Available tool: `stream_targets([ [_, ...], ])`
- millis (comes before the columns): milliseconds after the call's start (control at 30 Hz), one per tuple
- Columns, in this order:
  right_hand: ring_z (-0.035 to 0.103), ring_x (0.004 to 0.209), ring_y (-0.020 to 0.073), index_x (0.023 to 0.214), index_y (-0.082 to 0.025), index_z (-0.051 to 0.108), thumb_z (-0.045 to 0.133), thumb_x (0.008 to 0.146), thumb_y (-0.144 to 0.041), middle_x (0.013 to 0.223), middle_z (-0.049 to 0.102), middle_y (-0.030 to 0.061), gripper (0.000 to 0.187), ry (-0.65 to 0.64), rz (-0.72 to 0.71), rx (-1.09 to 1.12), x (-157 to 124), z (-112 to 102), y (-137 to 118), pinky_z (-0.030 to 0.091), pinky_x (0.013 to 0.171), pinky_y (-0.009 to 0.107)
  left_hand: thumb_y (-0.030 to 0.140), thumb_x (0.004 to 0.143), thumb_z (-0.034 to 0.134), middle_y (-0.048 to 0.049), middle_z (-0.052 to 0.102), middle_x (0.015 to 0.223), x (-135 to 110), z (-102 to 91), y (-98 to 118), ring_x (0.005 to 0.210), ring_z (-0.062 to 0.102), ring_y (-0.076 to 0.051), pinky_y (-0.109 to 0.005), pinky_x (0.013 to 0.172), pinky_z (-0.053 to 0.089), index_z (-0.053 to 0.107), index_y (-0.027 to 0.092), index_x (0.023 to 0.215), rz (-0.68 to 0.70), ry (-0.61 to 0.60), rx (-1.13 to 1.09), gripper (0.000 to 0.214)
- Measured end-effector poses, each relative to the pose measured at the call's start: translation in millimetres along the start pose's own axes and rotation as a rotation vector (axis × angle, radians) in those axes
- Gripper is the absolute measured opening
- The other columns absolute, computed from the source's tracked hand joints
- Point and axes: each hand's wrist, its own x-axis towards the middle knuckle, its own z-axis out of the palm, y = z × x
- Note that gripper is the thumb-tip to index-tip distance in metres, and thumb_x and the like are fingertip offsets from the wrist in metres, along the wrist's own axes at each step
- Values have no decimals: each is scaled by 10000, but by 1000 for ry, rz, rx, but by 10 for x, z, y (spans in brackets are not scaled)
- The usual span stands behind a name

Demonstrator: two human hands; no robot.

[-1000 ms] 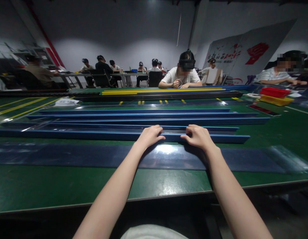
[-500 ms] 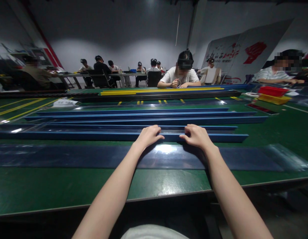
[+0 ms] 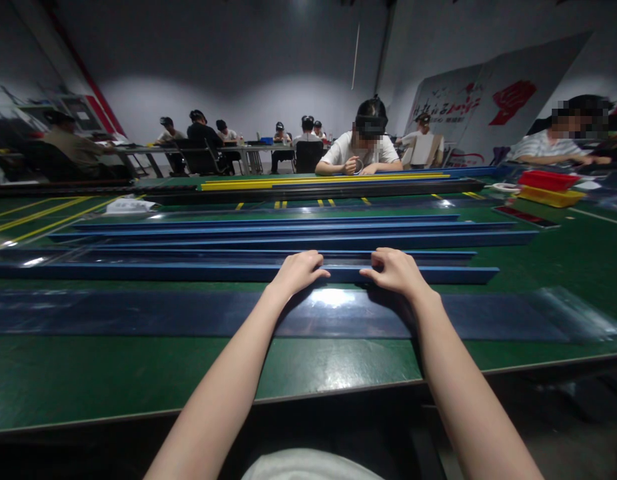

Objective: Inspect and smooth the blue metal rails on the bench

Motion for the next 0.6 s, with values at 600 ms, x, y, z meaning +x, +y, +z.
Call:
stream_targets([
  [600, 509, 656, 151, 650, -190, 556, 503, 743, -495, 727, 598, 30, 323, 7, -5, 39, -5, 2, 0, 253, 530, 239, 421, 803, 554, -13, 592, 836, 6, 24, 6, 752, 563, -156, -231, 602, 370, 578, 185, 775, -16, 18, -6, 239],
])
